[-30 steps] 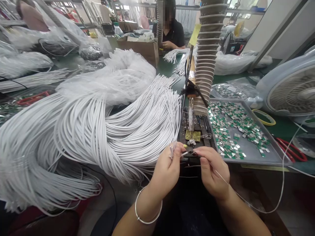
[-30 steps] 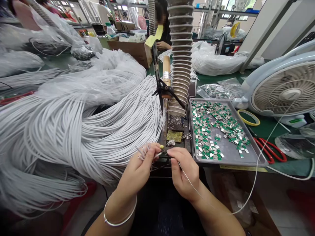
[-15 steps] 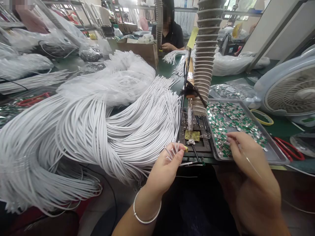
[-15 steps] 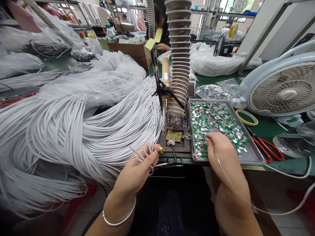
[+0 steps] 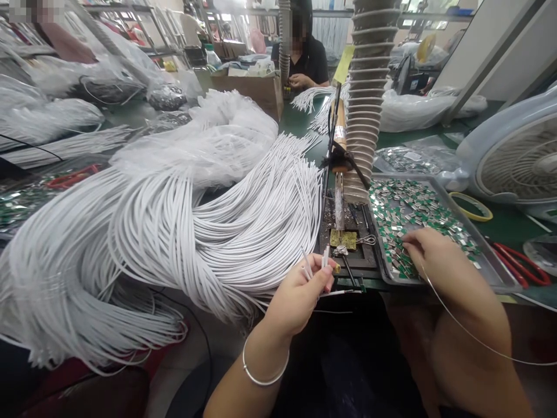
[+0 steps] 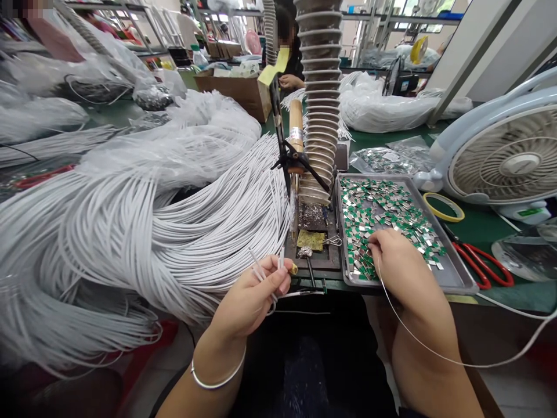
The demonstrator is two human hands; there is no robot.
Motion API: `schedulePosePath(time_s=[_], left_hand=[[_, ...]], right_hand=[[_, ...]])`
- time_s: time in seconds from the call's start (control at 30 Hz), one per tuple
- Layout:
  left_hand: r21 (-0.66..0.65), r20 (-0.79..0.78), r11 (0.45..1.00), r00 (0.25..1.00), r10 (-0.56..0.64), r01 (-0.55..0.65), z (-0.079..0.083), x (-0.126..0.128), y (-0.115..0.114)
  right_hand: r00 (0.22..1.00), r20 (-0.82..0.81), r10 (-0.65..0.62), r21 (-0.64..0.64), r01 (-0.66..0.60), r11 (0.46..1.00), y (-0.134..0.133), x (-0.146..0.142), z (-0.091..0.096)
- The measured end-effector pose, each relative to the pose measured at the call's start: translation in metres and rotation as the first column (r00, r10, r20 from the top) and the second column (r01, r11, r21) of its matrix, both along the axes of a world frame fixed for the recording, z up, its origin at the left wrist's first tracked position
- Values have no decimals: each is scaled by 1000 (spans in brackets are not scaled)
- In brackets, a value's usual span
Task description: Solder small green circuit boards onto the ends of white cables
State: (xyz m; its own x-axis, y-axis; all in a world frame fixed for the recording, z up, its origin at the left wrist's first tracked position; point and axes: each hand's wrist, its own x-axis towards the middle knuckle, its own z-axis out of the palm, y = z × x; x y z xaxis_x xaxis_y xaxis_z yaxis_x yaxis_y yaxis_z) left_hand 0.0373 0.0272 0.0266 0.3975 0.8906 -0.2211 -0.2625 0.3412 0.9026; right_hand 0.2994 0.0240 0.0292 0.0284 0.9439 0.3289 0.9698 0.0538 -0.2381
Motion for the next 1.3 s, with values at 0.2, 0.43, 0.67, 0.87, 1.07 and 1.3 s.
schedulePosePath(time_s=[0.2, 0.43, 0.67, 0.87, 1.07, 1.3], left_hand=[[-16, -15, 1000, 1000, -20, 20, 4, 2, -1], [-5, -55, 1000, 998, -16, 15, -1, 7, -2], [76, -157, 997, 988, -16, 28, 2, 11, -2], [-3, -49, 1000, 998, -28, 27, 4, 14, -2], [0, -13, 999, 999, 43, -44, 7, 17, 0], [46, 11, 997, 998, 60, -60, 9, 18, 1]], right_hand=[[999, -34, 6, 45, -4, 999, -4, -2, 2], [990, -131, 42, 286, -3, 958, -14, -31, 13], [916, -319, 243, 306, -143, 941, -29, -80, 13], [856, -396, 332, 315, -213, 925, -28, -101, 9], [824, -487, 288, 267, -174, 948, -23, -108, 6], [764, -587, 269, 225, -165, 960, -20, -109, 3]])
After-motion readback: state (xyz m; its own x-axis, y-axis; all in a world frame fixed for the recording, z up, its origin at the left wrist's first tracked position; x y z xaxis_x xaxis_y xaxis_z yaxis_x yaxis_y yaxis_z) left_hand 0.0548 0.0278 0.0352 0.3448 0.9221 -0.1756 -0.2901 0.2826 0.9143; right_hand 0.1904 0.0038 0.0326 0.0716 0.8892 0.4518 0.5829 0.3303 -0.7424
